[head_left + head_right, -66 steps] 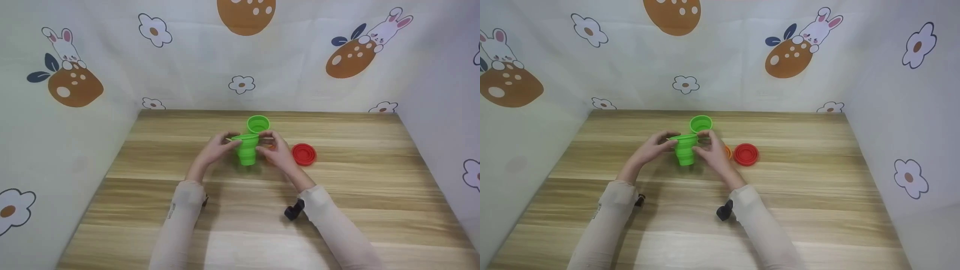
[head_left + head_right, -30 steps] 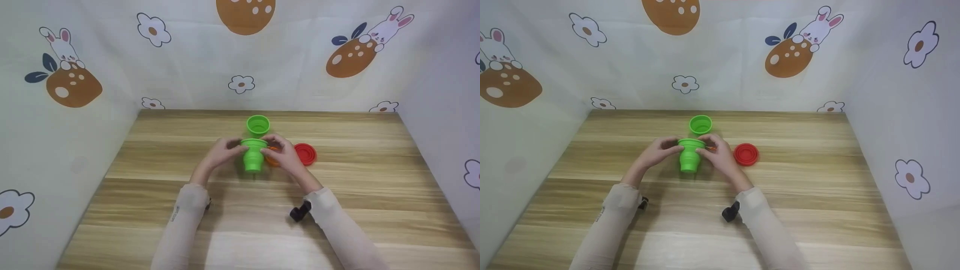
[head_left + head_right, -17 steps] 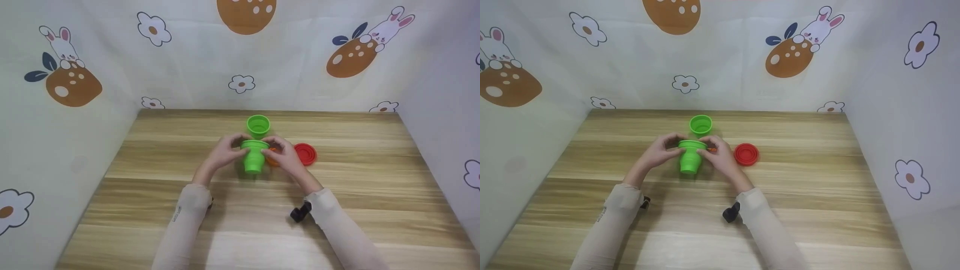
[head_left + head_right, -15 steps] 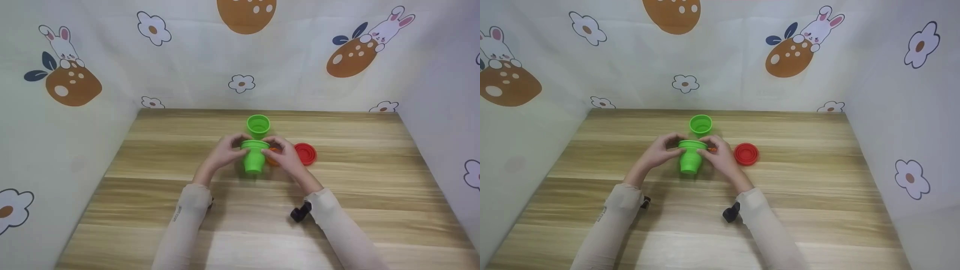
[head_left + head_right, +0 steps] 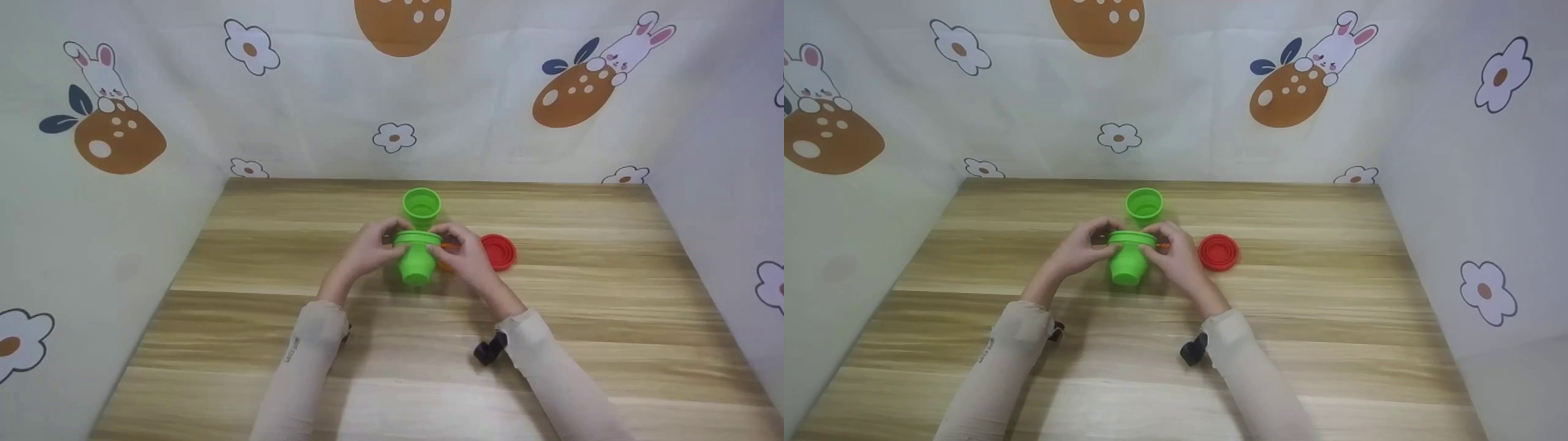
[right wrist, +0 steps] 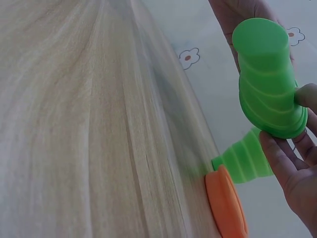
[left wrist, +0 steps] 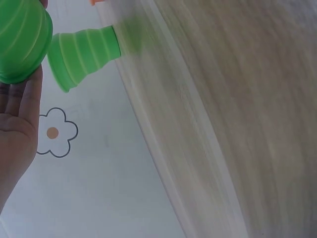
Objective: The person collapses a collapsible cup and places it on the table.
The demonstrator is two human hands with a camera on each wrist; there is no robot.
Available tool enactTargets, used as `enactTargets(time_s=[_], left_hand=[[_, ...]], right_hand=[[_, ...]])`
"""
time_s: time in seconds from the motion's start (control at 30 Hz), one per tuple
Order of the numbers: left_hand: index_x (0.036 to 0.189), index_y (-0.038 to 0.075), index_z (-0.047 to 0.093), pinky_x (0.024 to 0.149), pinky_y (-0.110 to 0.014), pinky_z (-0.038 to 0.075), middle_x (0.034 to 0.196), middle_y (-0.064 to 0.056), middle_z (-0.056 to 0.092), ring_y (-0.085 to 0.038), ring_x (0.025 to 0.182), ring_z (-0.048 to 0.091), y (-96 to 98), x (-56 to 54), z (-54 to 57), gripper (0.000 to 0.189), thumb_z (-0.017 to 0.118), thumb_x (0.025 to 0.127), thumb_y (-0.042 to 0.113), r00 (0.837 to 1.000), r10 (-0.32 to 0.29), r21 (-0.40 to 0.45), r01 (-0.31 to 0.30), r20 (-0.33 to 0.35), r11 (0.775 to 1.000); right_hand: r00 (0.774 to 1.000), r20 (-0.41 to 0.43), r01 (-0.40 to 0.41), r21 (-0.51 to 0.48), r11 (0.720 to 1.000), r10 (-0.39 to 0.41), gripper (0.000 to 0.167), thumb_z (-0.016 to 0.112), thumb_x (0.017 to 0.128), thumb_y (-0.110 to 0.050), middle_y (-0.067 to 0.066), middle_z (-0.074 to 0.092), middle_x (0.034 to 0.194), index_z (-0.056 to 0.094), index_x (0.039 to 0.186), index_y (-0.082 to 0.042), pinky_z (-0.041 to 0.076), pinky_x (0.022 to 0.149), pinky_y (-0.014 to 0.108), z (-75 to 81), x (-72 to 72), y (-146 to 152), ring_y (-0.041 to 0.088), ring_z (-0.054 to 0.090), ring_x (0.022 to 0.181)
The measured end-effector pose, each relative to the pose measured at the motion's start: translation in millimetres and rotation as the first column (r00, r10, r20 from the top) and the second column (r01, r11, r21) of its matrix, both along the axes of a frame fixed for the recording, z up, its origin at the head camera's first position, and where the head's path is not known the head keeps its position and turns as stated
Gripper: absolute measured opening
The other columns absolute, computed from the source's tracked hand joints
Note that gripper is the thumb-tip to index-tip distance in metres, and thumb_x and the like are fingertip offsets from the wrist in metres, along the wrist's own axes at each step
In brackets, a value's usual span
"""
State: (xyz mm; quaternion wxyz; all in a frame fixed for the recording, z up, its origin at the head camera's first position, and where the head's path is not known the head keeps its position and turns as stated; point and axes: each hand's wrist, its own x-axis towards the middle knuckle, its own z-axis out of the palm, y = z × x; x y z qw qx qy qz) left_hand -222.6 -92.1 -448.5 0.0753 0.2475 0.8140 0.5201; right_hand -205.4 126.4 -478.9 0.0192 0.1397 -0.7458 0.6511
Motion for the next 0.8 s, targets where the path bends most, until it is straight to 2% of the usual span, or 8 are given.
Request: enactTargets(time_s=[0.37,0.57,0.8], left_hand=[[0.114,0.001,0.066,0.092,-0.036,0.058,0.11,-0.014,0.071,-0.023,0.1,0.066,1.7,0.4,-2.2,0.028,0.067,0.087,0.002,0.999,0.021,-0.027,-0.022,-0.04,0.999],[0.115,0.0,0.066,0.093,-0.038,0.059,0.115,-0.018,0.071,-0.029,0.105,0.069,2.1,2.6,-2.2,0.027,0.067,0.088,0.003,0.999,0.031,-0.022,-0.032,-0.044,0.999],[0.115,0.0,0.066,0.092,-0.035,0.059,0.112,-0.019,0.072,-0.031,0.103,0.07,2.6,2.7,-2.2,0.027,0.067,0.089,0.005,0.996,0.057,-0.05,-0.06,-0.07,0.997]], right_hand=[[0.999,-0.036,0.02,0.03,0.999,-0.019,0.026,0.072,0.087,0.001,0.02,0.066,0.111,0.067,0.112,0.006,0.058,0.084,0.019,-0.1,1.9,-0.2,0.029,0.066,0.099],[0.998,-0.062,0.031,0.072,0.997,-0.027,0.025,0.072,0.089,-0.003,0.021,0.068,0.11,0.068,0.112,0.005,0.057,0.082,0.018,-1.3,1.3,0.6,0.033,0.068,0.098],[0.999,-0.039,-0.01,0.044,0.999,0.011,0.03,0.067,0.092,-0.002,0.022,0.066,0.119,0.065,0.121,0.006,0.056,0.095,0.032,-1.6,1.5,4.3,0.035,0.063,0.109]])
